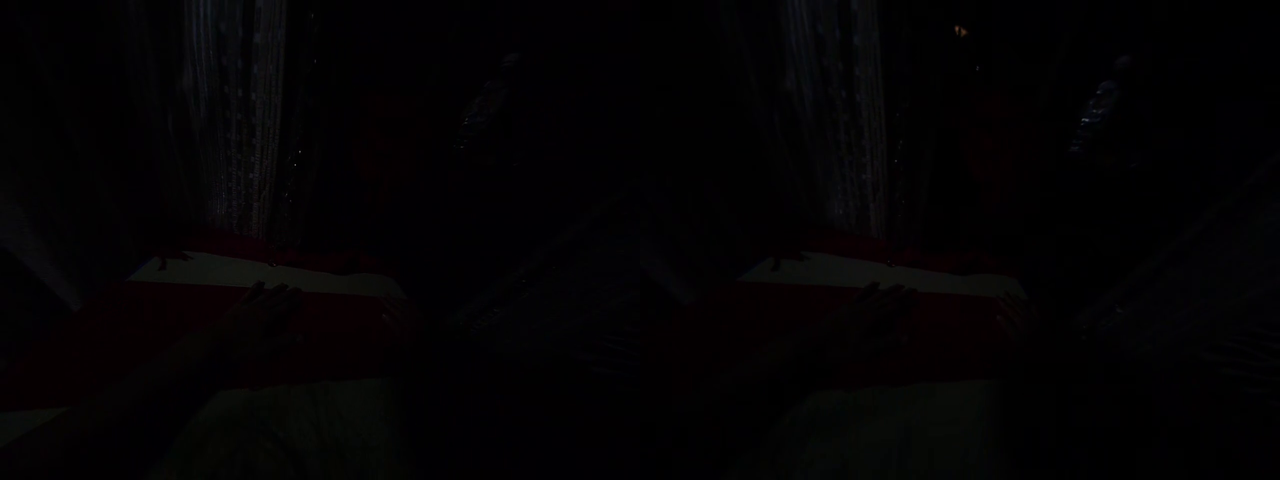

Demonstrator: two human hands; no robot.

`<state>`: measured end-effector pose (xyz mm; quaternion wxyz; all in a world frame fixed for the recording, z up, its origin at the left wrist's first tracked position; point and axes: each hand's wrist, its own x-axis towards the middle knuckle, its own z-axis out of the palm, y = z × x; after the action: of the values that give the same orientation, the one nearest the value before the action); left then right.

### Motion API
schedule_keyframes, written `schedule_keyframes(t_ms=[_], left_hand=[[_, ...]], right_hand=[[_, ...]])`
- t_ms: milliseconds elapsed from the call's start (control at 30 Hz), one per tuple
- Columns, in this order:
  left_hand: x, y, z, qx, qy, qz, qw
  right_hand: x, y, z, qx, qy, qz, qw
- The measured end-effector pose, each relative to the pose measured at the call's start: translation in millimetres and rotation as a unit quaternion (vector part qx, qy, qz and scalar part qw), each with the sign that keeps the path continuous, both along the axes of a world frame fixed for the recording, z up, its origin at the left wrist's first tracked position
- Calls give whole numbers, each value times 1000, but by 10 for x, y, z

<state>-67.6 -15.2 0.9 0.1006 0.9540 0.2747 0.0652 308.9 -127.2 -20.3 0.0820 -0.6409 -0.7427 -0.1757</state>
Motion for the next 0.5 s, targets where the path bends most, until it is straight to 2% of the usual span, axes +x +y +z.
schedule_keyframes(t_ms=[267,500], left_hand=[[-44,-34,46,-9,12,-10,1000],[-9,-266,9,-5,6,-12,1000]], right_hand=[[-218,-159,-27,13,2,-15,1000],[-176,-386,-2,1,35,-21,999]])
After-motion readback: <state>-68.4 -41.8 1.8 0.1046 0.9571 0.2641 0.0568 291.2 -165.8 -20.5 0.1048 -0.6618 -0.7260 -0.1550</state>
